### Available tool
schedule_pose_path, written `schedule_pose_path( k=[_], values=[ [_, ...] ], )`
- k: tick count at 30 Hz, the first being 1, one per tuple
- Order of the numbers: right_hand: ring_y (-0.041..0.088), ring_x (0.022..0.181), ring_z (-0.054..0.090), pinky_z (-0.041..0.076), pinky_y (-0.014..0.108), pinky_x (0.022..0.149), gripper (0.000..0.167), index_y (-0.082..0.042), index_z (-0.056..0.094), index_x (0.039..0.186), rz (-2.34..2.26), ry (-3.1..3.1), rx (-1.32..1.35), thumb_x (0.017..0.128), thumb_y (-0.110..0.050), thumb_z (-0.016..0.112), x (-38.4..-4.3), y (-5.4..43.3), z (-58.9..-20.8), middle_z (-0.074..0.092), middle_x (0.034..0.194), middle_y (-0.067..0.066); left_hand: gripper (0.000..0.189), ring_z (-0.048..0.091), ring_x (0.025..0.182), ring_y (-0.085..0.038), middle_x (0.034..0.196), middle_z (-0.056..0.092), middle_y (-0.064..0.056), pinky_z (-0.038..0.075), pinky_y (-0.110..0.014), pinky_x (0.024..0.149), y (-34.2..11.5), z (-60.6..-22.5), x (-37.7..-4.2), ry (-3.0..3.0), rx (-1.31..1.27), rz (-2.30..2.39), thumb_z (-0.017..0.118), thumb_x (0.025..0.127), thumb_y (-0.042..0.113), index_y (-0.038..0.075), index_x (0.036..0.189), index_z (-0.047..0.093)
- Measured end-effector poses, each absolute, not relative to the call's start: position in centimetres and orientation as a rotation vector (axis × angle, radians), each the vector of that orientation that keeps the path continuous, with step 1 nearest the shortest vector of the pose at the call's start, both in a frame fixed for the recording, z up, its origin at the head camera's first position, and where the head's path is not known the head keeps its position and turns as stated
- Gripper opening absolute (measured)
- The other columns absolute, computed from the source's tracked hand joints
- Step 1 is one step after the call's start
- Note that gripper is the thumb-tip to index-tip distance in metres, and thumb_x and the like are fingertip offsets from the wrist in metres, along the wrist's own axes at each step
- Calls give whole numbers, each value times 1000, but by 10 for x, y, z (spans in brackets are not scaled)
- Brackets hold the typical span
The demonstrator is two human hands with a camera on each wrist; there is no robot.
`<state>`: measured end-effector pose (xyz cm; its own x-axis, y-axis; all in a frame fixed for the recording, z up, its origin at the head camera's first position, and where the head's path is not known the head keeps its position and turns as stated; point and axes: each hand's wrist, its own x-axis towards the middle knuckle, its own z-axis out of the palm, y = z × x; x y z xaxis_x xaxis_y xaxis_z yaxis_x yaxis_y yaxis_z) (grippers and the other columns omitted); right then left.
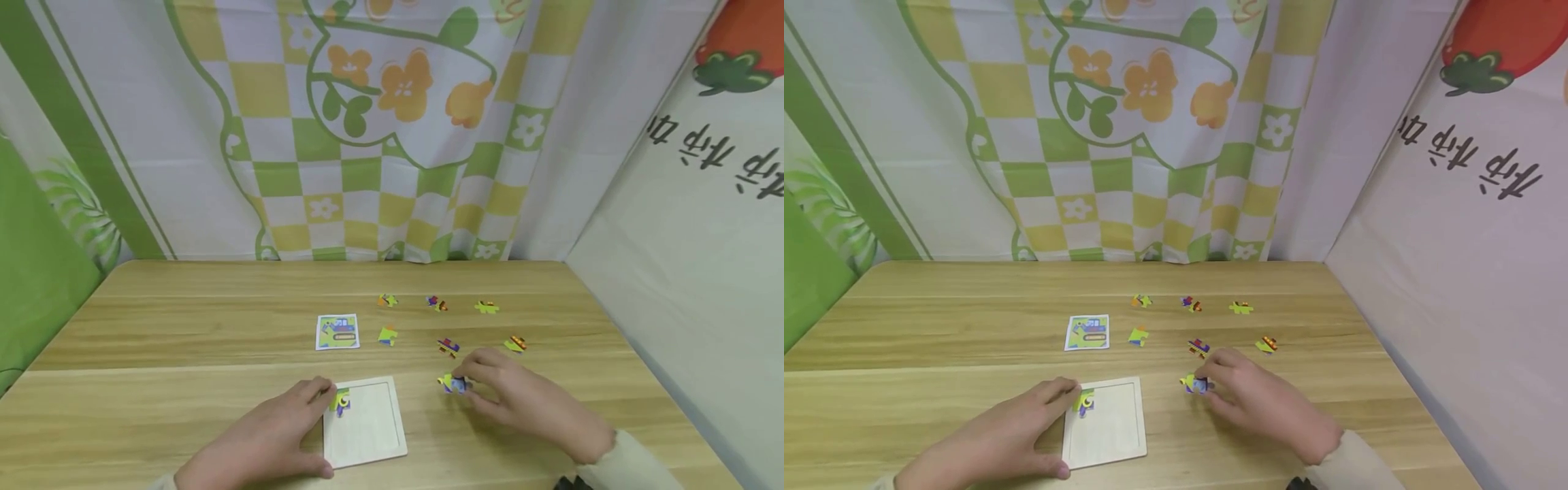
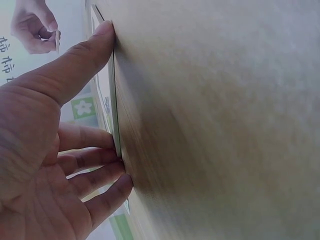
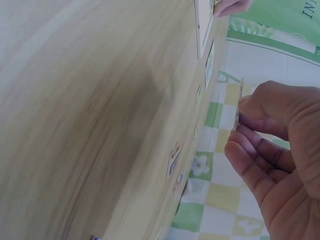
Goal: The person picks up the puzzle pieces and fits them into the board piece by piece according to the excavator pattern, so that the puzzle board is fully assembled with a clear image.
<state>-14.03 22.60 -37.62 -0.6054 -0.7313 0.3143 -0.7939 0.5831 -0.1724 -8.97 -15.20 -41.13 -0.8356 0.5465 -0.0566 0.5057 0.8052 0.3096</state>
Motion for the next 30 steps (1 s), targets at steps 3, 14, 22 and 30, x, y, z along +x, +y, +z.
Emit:
schedule_pose_path(
  k=[3, 14, 22, 30],
  values=[
    [8, 100, 65, 63, 25, 83, 21, -12, 74, 110, 451, -2625, 1280, 90, -9, 78, -142, 222, -375, 68, 108, -5, 107, 52, 144, -34, 158, 49, -18, 50, -55, 115, -153, -411, -89, 2848, 824, 443, 85, 76, 61, -3, 154, 47],
    [9, 99, 65, 63, 27, 85, 23, -11, 74, 114, 437, -2640, 1313, 92, -9, 77, -146, 209, -374, 68, 112, -1, 107, 54, 142, -31, 157, 51, -15, 52, -52, 113, -151, -411, -90, 2853, 823, 430, 84, 76, 61, -2, 154, 47],
    [9, 101, 65, 63, 27, 88, 22, -10, 74, 115, 420, -2667, 1351, 93, -12, 76, -150, 191, -373, 67, 111, -2, 107, 54, 142, -29, 156, 51, -14, 54, -50, 111, -148, -411, -92, 2850, 815, 431, 85, 75, 61, -3, 153, 48],
    [8, 103, 62, 61, 23, 88, 20, -11, 74, 118, 434, -2731, 1394, 99, -16, 72, -155, 169, -372, 66, 114, -2, 109, 53, 142, -30, 157, 51, -15, 53, -51, 113, -149, -413, -92, 2865, 819, 436, 85, 74, 62, -2, 153, 48]
  ],
)
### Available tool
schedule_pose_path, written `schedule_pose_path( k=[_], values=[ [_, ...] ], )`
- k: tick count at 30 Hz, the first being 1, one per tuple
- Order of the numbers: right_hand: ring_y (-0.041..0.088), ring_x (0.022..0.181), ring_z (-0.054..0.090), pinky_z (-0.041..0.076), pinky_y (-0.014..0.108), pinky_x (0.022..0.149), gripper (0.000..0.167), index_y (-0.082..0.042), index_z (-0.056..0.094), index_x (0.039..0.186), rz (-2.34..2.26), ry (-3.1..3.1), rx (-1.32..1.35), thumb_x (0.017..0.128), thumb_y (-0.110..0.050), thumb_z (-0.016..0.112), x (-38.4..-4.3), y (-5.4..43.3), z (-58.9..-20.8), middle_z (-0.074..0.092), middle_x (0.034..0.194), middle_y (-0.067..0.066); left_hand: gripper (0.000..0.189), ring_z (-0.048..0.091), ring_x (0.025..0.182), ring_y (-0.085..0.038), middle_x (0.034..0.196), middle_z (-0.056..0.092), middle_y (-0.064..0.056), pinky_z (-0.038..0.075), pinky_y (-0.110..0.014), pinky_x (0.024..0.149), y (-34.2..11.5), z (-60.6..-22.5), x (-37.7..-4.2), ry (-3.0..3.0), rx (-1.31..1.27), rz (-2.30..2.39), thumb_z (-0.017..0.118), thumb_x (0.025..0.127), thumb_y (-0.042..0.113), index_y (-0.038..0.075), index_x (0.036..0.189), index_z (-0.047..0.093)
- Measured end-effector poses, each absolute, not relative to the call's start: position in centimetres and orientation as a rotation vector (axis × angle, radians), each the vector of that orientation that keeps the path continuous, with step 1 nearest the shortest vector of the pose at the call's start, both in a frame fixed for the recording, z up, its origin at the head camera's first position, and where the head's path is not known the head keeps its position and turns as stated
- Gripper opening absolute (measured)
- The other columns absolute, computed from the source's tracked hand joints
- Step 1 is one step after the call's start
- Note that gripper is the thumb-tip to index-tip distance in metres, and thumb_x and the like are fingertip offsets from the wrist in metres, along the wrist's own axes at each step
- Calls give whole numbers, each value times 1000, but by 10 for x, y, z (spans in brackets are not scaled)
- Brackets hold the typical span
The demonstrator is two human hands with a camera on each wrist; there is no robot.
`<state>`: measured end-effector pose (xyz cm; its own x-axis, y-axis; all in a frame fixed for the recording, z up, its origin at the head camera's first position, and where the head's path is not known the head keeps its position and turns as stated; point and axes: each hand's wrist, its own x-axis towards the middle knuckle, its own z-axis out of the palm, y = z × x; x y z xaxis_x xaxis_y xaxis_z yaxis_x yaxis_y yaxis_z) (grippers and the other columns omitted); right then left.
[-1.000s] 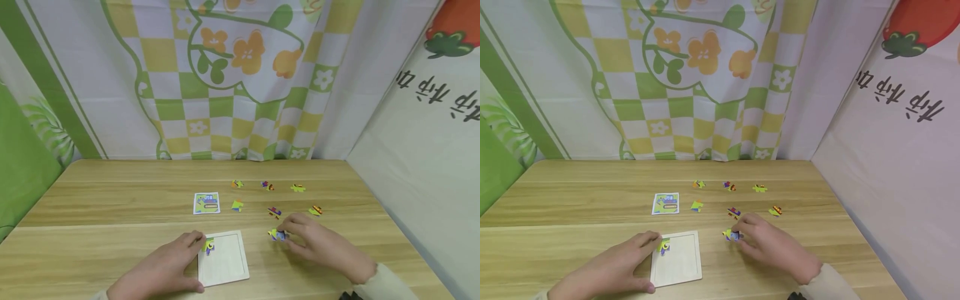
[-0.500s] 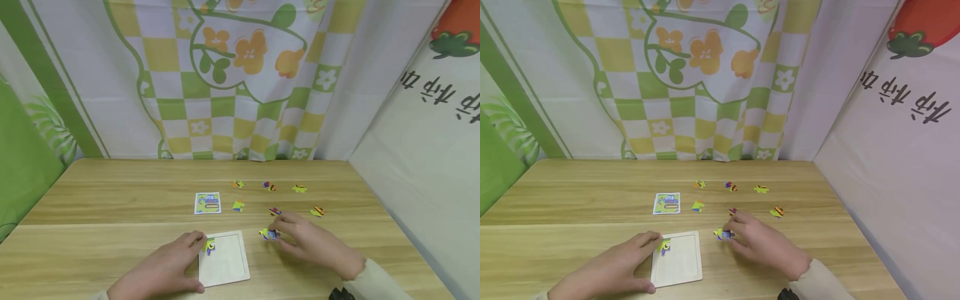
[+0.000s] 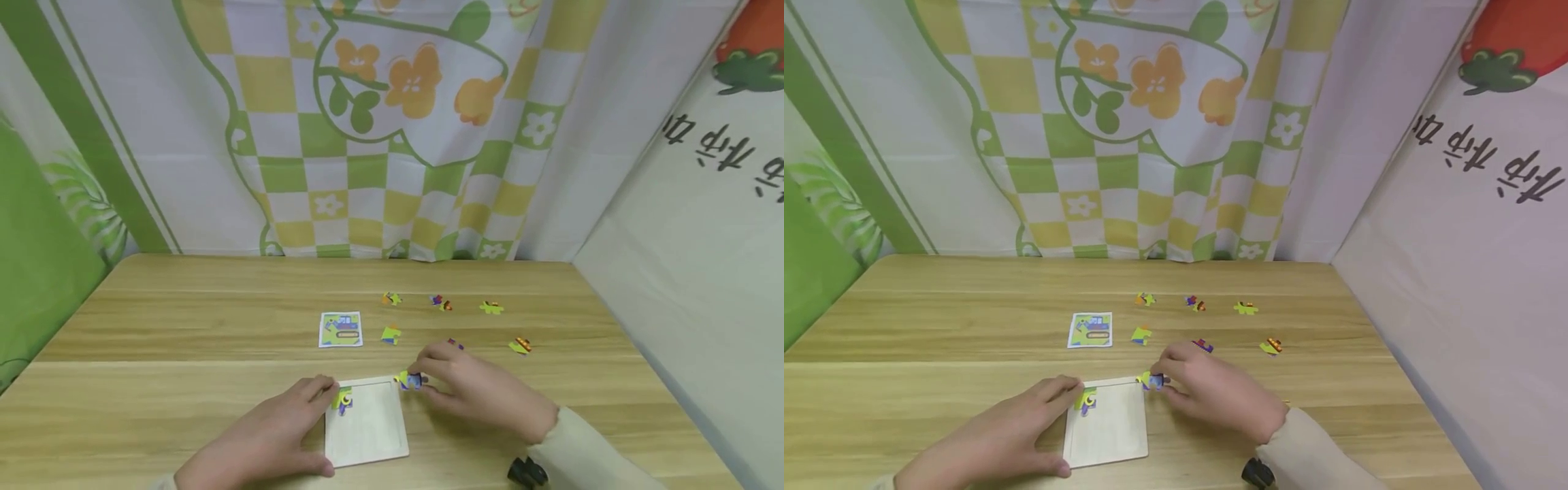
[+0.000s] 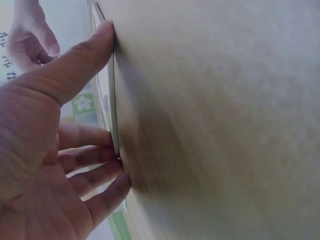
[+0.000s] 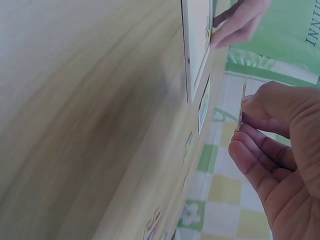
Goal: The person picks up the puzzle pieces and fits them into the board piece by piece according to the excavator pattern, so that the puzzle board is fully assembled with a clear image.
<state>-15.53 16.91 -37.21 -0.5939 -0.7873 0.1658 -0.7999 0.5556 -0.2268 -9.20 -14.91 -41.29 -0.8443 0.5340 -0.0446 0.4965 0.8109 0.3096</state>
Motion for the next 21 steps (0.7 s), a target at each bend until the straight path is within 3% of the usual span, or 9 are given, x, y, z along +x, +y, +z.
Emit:
schedule_pose_path(
  k=[10, 21],
  values=[
    [8, 107, 63, 60, 22, 94, 21, -12, 74, 120, 398, -2722, 1466, 100, -19, 70, -160, 145, -379, 67, 116, -3, 111, 49, 146, -35, 159, 49, -17, 49, -54, 117, -149, -412, -92, 2838, 806, 462, 83, 75, 65, -1, 155, 45],
    [4, 102, 61, 57, 15, 90, 21, -12, 75, 119, 368, -2740, 1560, 100, -17, 69, -163, 117, -387, 67, 114, -2, 112, 51, 144, -35, 158, 49, -18, 50, -53, 115, -150, -412, -93, 2842, 814, 466, 82, 74, 68, -2, 154, 46]
  ],
)
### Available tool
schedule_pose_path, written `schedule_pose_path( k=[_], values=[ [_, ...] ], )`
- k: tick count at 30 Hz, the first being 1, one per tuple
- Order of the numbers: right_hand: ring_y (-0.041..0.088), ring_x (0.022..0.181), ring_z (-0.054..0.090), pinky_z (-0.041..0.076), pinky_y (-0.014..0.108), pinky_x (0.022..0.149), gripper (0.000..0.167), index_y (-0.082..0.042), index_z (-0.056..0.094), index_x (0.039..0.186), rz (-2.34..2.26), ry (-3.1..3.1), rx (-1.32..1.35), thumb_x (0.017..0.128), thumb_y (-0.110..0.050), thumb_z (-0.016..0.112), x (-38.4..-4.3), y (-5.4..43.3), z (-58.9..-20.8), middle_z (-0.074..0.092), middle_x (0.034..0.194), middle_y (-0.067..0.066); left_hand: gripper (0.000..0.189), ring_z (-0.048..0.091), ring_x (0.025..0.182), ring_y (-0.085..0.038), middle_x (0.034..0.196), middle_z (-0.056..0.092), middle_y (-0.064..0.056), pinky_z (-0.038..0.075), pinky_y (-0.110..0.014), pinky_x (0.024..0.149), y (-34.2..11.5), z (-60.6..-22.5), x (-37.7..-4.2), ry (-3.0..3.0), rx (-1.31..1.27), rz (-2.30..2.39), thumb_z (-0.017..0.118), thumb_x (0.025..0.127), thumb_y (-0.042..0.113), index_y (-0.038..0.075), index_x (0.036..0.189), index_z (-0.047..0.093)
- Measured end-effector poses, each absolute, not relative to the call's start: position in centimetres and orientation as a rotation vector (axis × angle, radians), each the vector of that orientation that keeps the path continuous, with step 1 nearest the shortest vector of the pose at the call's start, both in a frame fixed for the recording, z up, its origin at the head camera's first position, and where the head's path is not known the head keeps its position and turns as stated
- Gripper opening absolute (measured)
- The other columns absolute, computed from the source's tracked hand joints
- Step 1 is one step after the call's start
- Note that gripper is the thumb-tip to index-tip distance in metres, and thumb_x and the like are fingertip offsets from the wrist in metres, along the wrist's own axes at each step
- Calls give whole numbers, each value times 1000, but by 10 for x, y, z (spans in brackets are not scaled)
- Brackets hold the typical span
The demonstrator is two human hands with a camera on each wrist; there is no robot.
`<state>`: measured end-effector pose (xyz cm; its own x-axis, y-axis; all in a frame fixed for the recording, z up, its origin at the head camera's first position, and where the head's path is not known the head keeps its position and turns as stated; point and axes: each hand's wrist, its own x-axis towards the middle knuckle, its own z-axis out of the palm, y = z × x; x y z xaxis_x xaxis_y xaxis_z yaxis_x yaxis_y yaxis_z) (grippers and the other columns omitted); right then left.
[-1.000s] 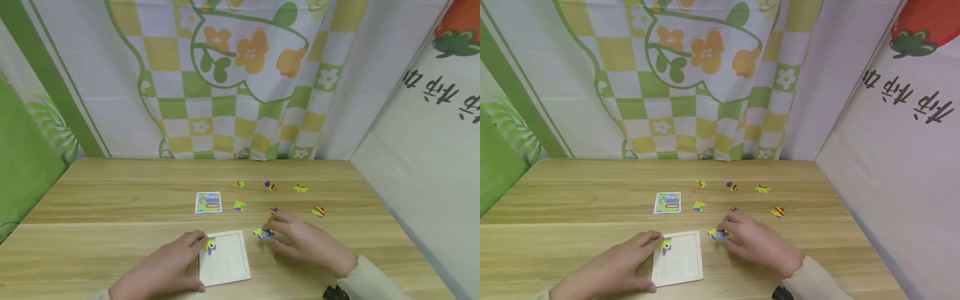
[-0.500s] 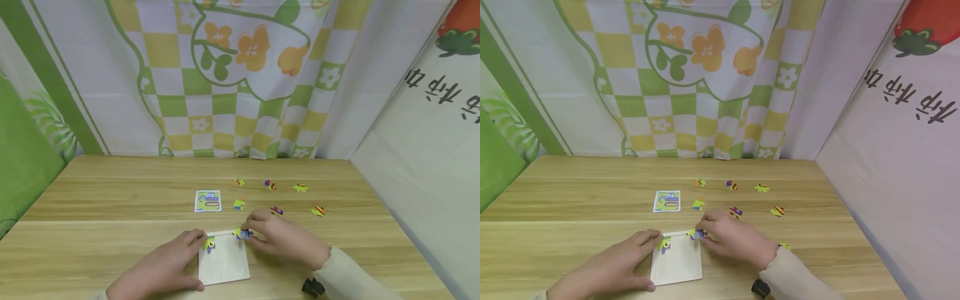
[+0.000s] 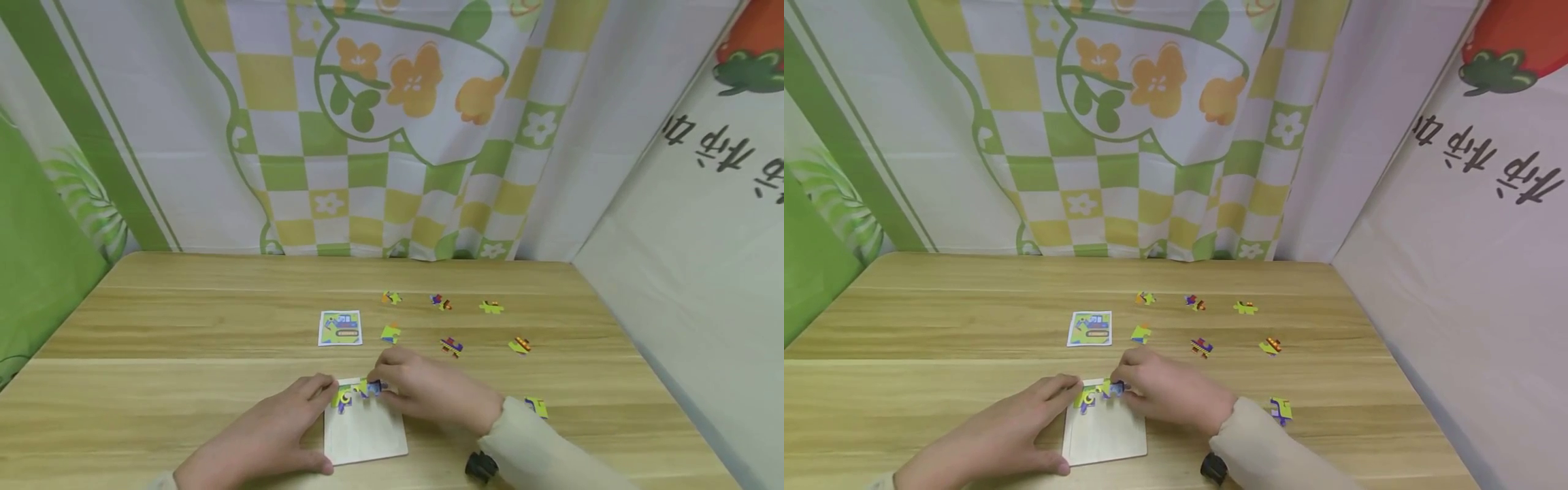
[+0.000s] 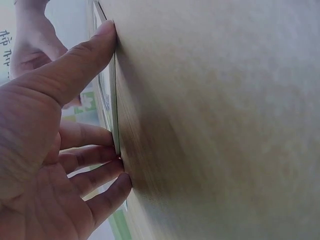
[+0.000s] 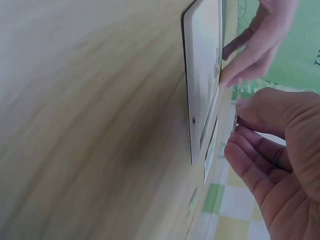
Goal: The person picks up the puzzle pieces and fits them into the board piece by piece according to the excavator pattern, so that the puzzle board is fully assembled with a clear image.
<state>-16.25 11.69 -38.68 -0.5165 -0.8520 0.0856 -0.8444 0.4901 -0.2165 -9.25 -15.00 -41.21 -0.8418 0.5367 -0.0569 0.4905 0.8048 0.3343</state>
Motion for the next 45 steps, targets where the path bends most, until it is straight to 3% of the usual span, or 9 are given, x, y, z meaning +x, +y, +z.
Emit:
schedule_pose_path(
  k=[45],
  values=[
    [4, 91, 58, 53, 10, 78, 14, -14, 78, 110, -97, 2733, -1560, 98, -17, 72, -161, 92, -401, 67, 102, -4, 109, 51, 144, -31, 158, 49, -15, 51, -52, 114, -151, -413, -93, 2839, 822, 471, 82, 76, 65, -2, 154, 47]
  ],
)
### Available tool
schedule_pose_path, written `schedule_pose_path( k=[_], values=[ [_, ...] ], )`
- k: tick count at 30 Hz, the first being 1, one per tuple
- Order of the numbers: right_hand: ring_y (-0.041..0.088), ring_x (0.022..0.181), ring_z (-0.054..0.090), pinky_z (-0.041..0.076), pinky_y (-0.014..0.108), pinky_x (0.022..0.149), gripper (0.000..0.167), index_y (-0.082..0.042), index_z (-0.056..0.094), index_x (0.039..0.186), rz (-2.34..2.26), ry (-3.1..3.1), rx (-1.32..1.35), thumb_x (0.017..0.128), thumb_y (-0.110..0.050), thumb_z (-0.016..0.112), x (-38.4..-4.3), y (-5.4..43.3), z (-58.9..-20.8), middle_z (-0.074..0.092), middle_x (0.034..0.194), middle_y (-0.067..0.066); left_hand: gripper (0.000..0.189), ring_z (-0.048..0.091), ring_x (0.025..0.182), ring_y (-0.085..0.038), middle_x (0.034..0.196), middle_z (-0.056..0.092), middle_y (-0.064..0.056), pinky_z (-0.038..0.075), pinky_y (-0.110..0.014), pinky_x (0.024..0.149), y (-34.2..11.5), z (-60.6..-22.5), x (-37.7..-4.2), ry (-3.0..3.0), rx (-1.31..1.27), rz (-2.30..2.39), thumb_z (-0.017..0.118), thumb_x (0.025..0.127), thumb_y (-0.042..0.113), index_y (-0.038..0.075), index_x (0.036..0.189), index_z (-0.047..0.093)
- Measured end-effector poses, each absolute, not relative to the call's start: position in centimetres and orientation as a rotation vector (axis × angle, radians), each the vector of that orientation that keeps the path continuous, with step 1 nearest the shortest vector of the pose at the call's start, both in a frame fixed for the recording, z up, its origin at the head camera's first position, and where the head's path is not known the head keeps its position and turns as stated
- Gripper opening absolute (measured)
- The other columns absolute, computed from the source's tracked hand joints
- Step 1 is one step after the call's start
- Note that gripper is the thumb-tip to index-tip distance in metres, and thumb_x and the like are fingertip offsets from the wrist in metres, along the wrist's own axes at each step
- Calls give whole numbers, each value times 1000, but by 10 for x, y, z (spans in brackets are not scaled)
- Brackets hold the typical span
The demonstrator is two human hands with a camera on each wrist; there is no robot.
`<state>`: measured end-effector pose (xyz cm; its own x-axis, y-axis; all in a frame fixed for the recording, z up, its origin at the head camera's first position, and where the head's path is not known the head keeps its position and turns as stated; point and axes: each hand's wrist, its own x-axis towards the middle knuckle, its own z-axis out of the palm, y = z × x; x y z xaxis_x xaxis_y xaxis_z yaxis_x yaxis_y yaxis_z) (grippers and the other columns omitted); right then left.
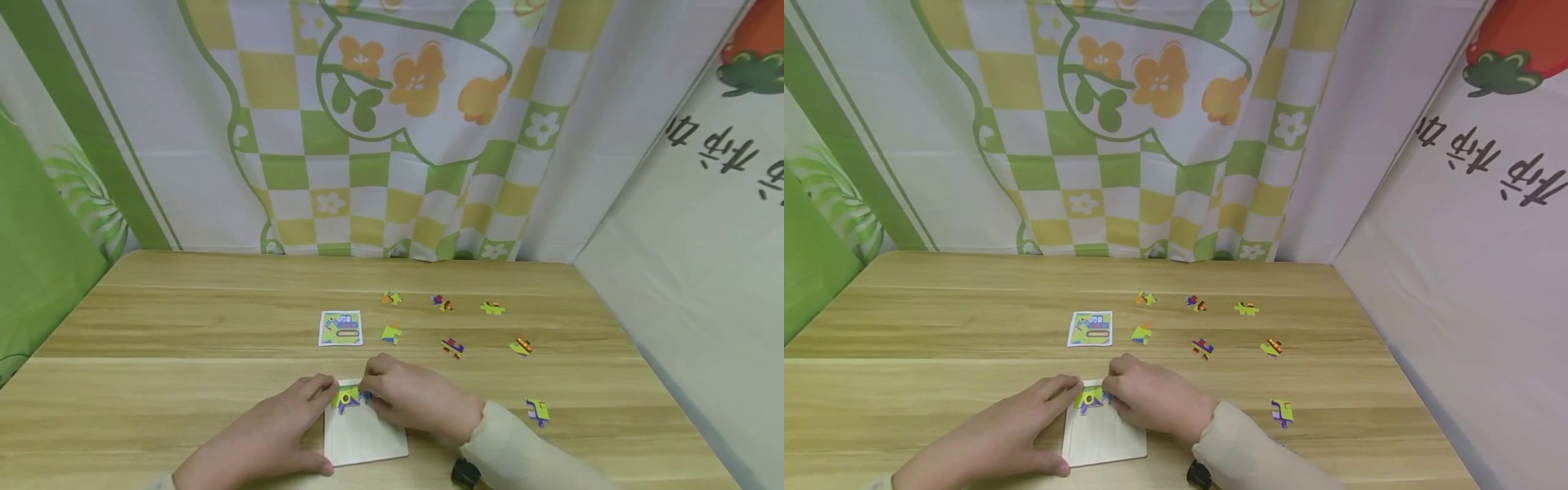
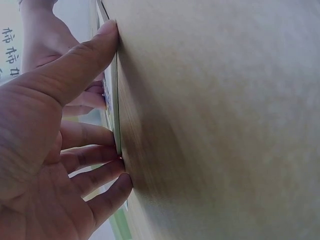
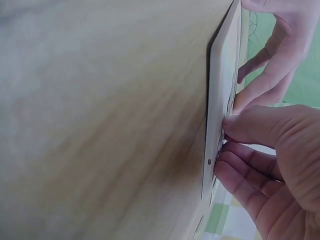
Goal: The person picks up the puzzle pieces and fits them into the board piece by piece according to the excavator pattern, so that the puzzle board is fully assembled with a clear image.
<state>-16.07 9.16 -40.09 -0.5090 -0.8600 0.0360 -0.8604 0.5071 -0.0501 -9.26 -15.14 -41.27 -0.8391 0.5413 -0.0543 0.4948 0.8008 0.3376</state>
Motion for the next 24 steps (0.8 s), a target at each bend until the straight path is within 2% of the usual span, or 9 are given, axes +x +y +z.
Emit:
schedule_pose_path(
  k=[10, 19, 24],
  values=[
    [4, 90, 55, 50, 9, 75, 13, -15, 79, 109, 180, -2731, 1574, 99, -17, 70, -161, 94, -403, 66, 100, -4, 108, 52, 143, -31, 157, 50, -15, 52, -51, 113, -151, -413, -92, 2854, 840, 456, 83, 76, 65, -2, 154, 47],
    [3, 102, 62, 57, 13, 90, 32, -10, 72, 132, 303, -2851, 1558, 102, -20, 66, -158, 104, -396, 68, 119, 0, 109, 51, 144, -31, 158, 49, -16, 51, -52, 114, -151, -412, -93, 2847, 832, 467, 82, 76, 65, -3, 154, 47],
    [5, 105, 64, 59, 18, 93, 30, -9, 72, 131, 405, -2834, 1531, 102, -17, 66, -154, 125, -394, 68, 120, 1, 109, 51, 144, -32, 159, 49, -16, 50, -53, 115, -150, -412, -93, 2826, 827, 476, 83, 77, 64, -3, 154, 46]
  ],
)
